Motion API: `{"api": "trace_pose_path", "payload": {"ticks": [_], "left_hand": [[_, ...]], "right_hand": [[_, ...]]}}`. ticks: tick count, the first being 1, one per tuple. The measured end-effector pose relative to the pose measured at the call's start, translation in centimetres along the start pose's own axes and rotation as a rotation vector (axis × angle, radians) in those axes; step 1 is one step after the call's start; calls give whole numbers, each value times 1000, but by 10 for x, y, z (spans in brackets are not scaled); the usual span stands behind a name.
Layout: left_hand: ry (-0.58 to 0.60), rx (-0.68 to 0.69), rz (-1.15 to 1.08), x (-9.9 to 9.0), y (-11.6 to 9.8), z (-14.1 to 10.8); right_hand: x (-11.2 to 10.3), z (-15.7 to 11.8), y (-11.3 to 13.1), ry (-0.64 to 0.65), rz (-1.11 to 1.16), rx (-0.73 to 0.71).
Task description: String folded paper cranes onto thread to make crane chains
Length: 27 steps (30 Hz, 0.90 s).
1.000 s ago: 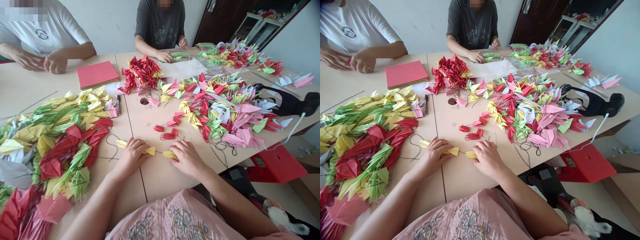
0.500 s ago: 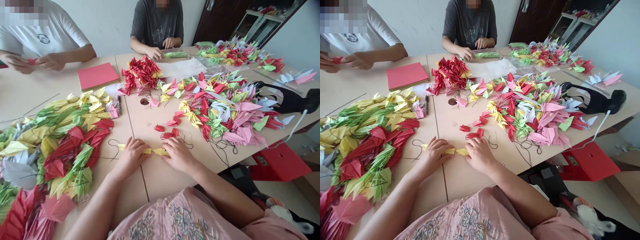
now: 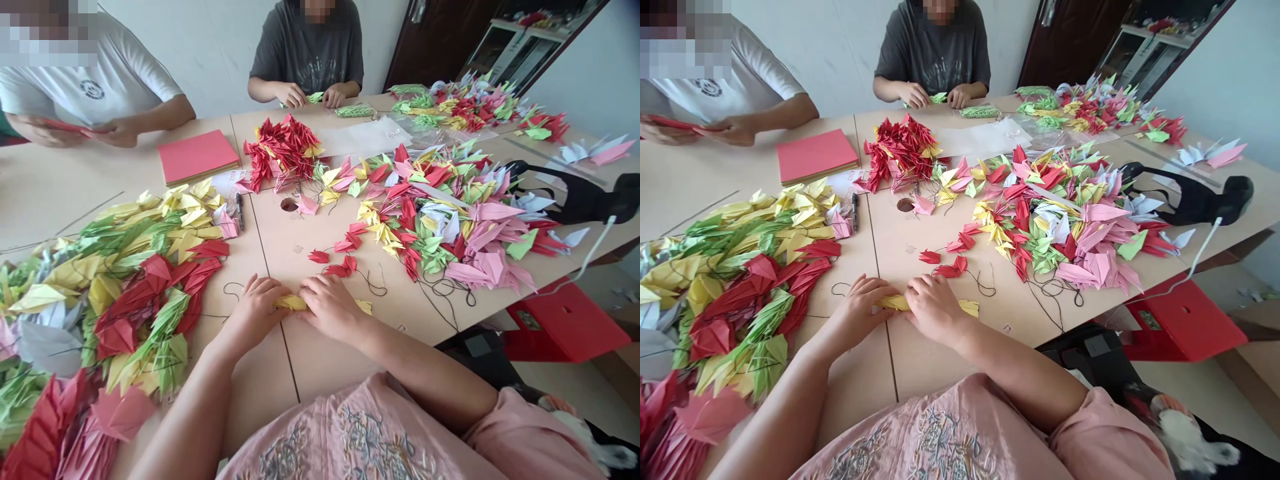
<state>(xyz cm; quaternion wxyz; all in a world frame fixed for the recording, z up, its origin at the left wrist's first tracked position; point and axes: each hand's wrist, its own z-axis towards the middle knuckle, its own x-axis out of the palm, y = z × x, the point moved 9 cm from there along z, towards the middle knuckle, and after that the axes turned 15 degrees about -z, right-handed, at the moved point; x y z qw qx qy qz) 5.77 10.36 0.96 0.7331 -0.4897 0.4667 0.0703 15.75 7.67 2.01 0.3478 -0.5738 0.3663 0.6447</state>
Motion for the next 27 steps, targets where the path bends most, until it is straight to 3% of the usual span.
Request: {"api": "trace_pose_path", "payload": {"ticks": [7, 17, 23, 27], "left_hand": [[14, -1, -39, 3, -3, 2], [10, 37, -42, 7, -13, 4], [-6, 21, -44, 7, -8, 3], [-6, 21, -52, 4, -5, 1]], "right_hand": [[7, -8, -14, 16, -5, 33], [7, -6, -12, 41, -5, 31], [-3, -32, -34, 65, -33, 86], [-10, -34, -31, 56, -28, 75]]}}
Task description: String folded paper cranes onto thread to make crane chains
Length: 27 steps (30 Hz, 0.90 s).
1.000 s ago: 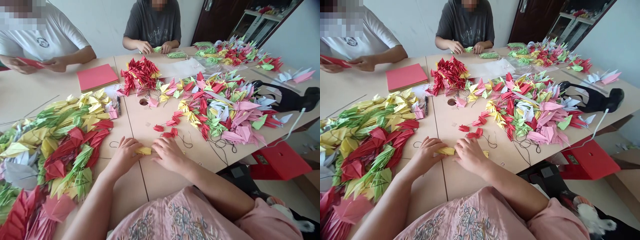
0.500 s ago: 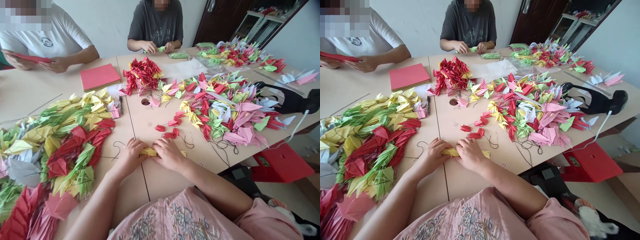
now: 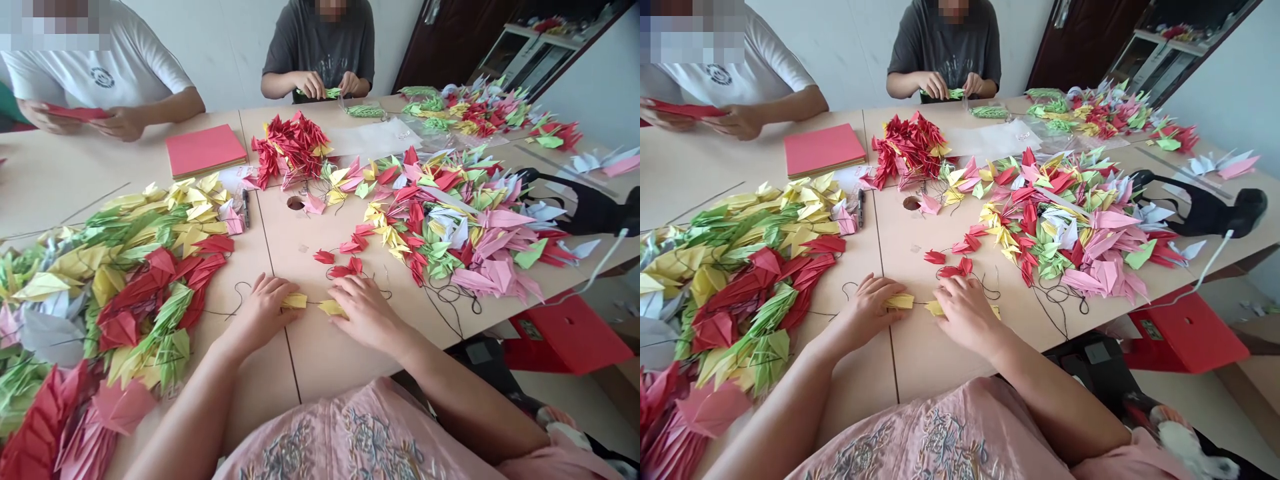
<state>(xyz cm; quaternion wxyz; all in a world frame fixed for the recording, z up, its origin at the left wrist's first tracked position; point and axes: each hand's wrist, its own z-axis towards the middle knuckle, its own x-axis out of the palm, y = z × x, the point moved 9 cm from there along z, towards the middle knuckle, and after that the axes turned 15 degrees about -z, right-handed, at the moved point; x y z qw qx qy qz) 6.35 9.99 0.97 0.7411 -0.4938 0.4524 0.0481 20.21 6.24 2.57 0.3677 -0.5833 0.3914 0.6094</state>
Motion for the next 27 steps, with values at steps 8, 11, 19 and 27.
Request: {"api": "trace_pose_path", "payload": {"ticks": [8, 11, 19, 27], "left_hand": [[13, -39, -10, -12, 9, 0], [29, -45, -36, -9, 8, 0], [46, -54, -96, -2, 5, 2], [7, -89, -115, -3, 10, 1]], "right_hand": [[11, 39, 39, -38, 20, -101], [17, 41, 37, -31, 24, -93], [22, 36, 25, 2, 26, -42], [9, 3, -2, 20, -10, 19]]}}
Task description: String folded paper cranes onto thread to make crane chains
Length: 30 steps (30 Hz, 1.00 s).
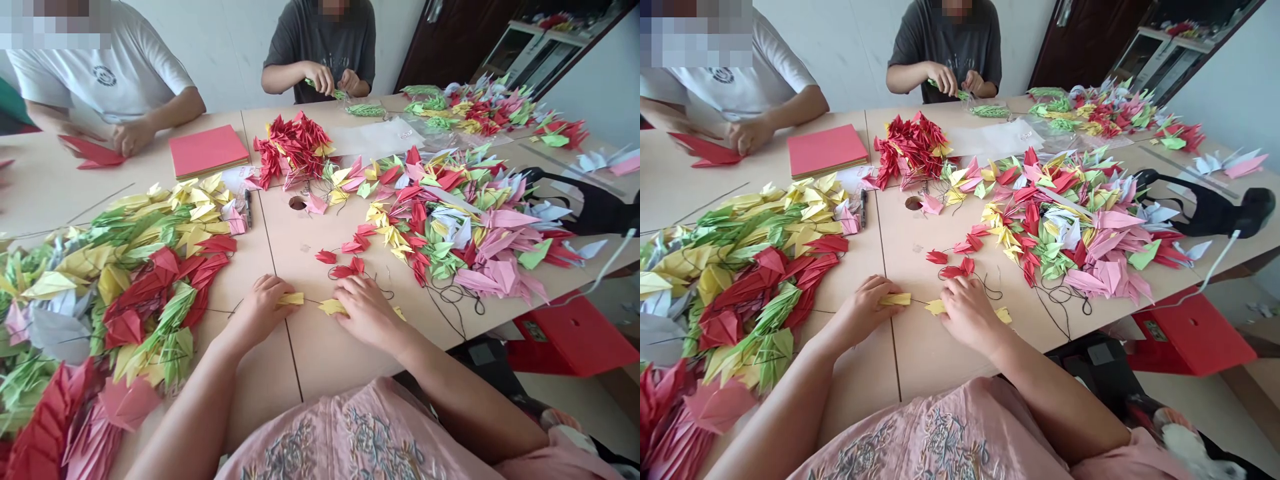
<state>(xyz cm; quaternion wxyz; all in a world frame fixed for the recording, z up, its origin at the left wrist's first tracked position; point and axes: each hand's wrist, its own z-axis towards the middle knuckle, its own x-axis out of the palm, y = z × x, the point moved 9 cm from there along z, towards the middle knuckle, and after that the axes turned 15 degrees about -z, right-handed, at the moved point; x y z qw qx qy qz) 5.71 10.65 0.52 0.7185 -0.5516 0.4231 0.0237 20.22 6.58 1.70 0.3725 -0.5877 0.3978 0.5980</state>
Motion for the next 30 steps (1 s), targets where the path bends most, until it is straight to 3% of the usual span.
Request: {"api": "trace_pose_path", "payload": {"ticks": [5, 12, 22, 26, 30], "left_hand": [[32, 22, -20, 7, -4, 1], [26, -46, 36, -9, 9, -3], [8, -60, 24, -1, 5, 0], [20, -18, 16, 6, 0, 0], [16, -24, 38, -2, 3, -1]], "right_hand": [[-6, 5, 11, -33, 19, -28], [3, 37, 41, -54, 30, -106], [0, 4, 11, -39, 5, -29], [-3, 13, 22, -48, 21, -54], [3, 30, 35, -52, 33, -83]]}}
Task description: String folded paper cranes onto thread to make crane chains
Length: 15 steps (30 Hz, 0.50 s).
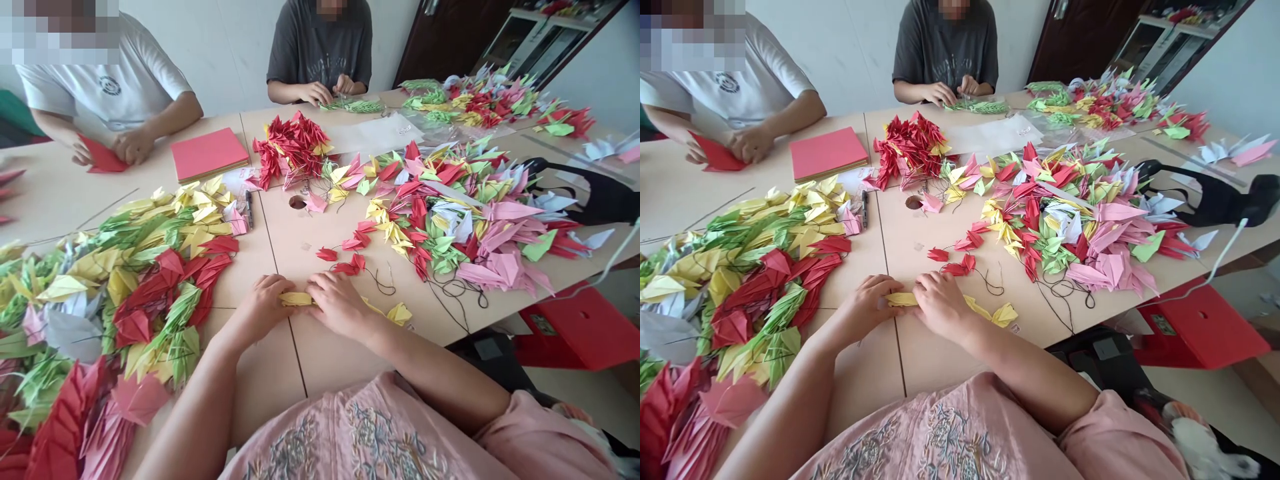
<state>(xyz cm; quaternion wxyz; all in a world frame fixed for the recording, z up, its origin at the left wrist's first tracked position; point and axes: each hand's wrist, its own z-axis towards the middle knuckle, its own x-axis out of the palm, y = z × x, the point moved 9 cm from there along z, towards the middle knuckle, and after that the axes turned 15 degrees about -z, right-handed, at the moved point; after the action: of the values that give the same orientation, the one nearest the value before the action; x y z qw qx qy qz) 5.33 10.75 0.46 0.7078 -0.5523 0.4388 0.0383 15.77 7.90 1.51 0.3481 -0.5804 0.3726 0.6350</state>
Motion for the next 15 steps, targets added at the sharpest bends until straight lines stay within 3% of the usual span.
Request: {"api": "trace_pose_path", "payload": {"ticks": [4, 15], "left_hand": [[7, -30, 9, -6, 3, -1], [-9, -24, -23, 3, -2, 1]], "right_hand": [[6, 0, -3, 4, 6, 6], [3, -6, -6, 1, 11, 22]]}}
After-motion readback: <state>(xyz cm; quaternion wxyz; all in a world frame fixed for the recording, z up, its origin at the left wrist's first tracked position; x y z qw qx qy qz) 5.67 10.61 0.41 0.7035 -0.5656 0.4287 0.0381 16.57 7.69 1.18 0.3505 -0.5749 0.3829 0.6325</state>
